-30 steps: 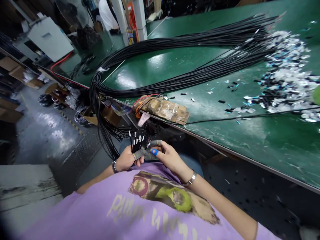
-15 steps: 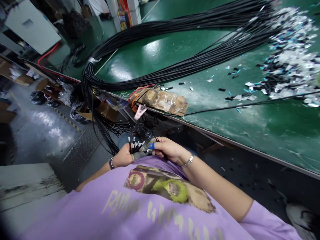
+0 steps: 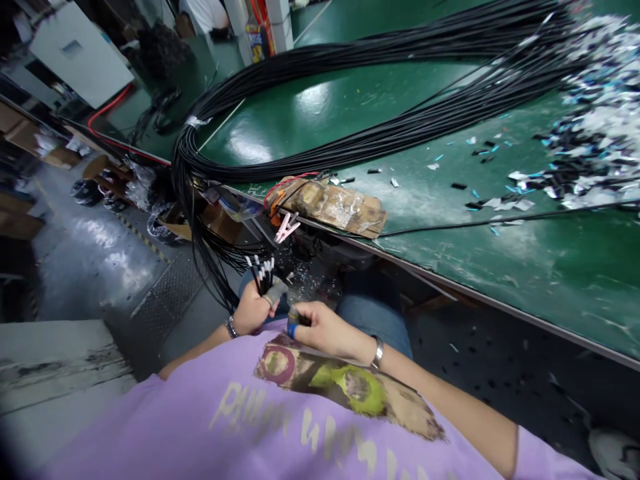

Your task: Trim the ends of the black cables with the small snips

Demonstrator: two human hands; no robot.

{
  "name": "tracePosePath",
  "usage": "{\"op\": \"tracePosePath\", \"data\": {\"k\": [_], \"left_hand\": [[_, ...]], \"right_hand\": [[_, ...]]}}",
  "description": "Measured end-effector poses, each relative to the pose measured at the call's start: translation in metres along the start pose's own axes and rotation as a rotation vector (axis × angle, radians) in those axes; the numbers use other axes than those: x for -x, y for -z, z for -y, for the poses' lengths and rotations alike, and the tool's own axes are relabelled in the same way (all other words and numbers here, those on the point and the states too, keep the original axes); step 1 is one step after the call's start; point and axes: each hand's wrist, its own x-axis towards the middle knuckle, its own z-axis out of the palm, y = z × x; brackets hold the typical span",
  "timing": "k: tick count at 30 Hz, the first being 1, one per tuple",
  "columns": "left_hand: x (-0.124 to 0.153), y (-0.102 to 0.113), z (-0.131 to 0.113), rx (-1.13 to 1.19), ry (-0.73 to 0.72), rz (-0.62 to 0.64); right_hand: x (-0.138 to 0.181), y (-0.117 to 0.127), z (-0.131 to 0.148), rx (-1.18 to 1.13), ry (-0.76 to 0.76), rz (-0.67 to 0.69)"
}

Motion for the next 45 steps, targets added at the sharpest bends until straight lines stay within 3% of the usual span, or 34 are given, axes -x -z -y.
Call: {"op": "tracePosePath", "data": {"k": [2,9,18,21,25,26,29,30,34,40,45], "left_hand": [[-0.002,0.003,-0.001,0.02,-0.014,-0.056],[0.001,0.007,0.003,0.019,-0.003,0.078],[0.002,0.002,-0.005,0.007,0.056,0.112],[0.0,-0.001,-0.002,0.008,0.07,0.069],[-0.007,0.001,0.003,0.054,0.022,-0.096],[-0.008,0.002,0.003,0.068,0.015,-0.114],[-0.008,0.006,0.002,0.143,0.024,-0.086],[-0.006,0.008,0.0,0.192,0.036,-0.064],[0.003,0.011,-0.01,0.453,0.176,0.033],[0.007,0.016,-0.013,0.632,0.318,0.156],[0.005,0.015,-0.009,0.626,0.337,0.19]], "right_hand": [[0.001,0.002,-0.003,0.094,0.001,0.05],[-0.011,0.013,0.005,0.184,0.138,-0.296],[-0.021,0.008,0.009,0.142,0.155,-0.332],[-0.016,0.004,0.012,0.013,0.118,-0.272],[-0.008,-0.002,0.008,-0.062,0.008,0.029],[-0.007,-0.002,0.004,-0.099,-0.027,0.039],[-0.006,0.0,-0.016,-0.237,-0.142,-0.108],[-0.005,0.001,-0.021,-0.217,-0.167,-0.08],[0.0,0.007,-0.026,0.162,0.039,-0.004],[-0.005,0.013,-0.001,0.942,0.487,-0.257],[-0.016,0.011,0.0,1.138,0.688,-0.357]]}}
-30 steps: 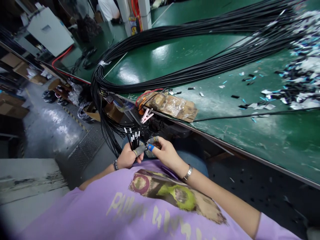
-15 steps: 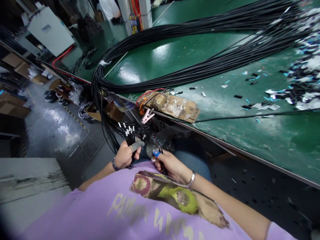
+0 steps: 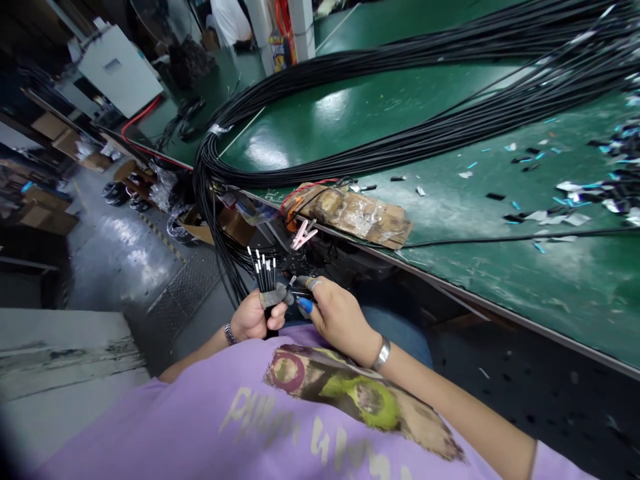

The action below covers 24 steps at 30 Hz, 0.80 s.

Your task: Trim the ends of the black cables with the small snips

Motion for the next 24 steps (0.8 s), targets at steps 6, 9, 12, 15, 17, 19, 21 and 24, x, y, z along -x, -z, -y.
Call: {"op": "tracePosePath", "data": {"k": [6,9,12,15,17,19,21,24], "left_hand": [[0.001,-0.003,0.0,-0.035,-0.003,0.014],[0.002,-0.003,0.0,-0.045,0.012,0.03],[0.001,-0.001,0.003,-0.056,0.002,0.043],[-0.001,0.0,0.007,-0.092,-0.072,0.01],[-0.001,0.0,0.01,-0.138,-0.14,-0.034],[-0.002,-0.001,0.013,-0.195,-0.188,-0.073],[-0.002,-0.002,0.014,-0.251,-0.203,-0.093],[-0.002,-0.005,0.014,-0.32,-0.201,-0.094]], "right_hand": [[-0.003,-0.008,-0.003,0.068,0.026,-0.031],[-0.004,-0.006,-0.005,0.063,0.048,-0.023],[-0.004,-0.003,-0.004,-0.057,0.038,0.026],[-0.002,0.0,-0.002,-0.306,-0.121,0.086],[-0.002,0.0,0.0,-0.509,-0.295,0.091],[-0.003,0.0,0.003,-0.705,-0.456,0.087],[-0.004,0.001,0.006,-0.853,-0.57,0.097],[-0.005,0.003,0.011,-0.964,-0.648,0.106]]}}
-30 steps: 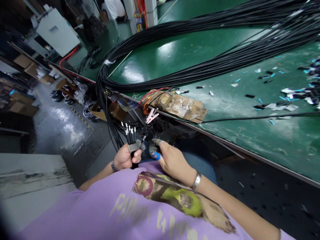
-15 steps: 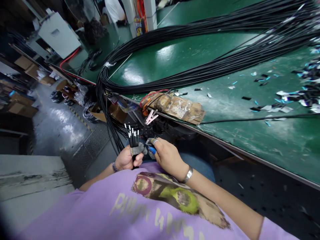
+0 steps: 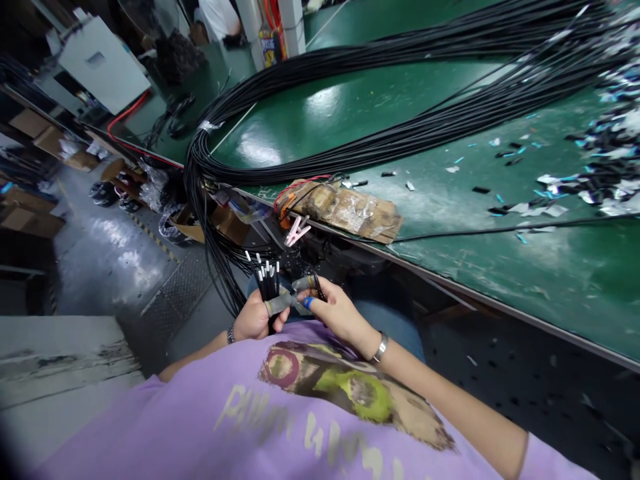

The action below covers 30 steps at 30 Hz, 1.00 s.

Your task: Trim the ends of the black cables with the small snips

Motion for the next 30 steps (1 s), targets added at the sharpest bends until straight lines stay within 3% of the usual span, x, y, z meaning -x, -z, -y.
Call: {"op": "tracePosePath", "data": {"k": [9,12,17,22,30], "left_hand": [[0.001,-0.002,-0.001,-0.102,0.041,0.043],[0.0,-0.003,-0.001,-0.089,0.038,0.017],[0.004,-0.004,-0.007,-0.091,0.003,-0.054],[0.002,0.012,-0.005,-0.156,0.071,-0.124],[-0.024,0.037,-0.001,-0.317,0.027,-0.063]], "right_hand": [[0.002,-0.002,-0.004,-0.096,-0.063,-0.015],[0.001,-0.002,-0.008,-0.199,-0.11,0.018],[0.0,-0.007,-0.004,-0.272,-0.184,-0.077],[-0.008,-0.021,0.002,-0.301,-0.229,-0.033],[-0.04,-0.016,-0.028,-0.249,-0.155,-0.221]]}}
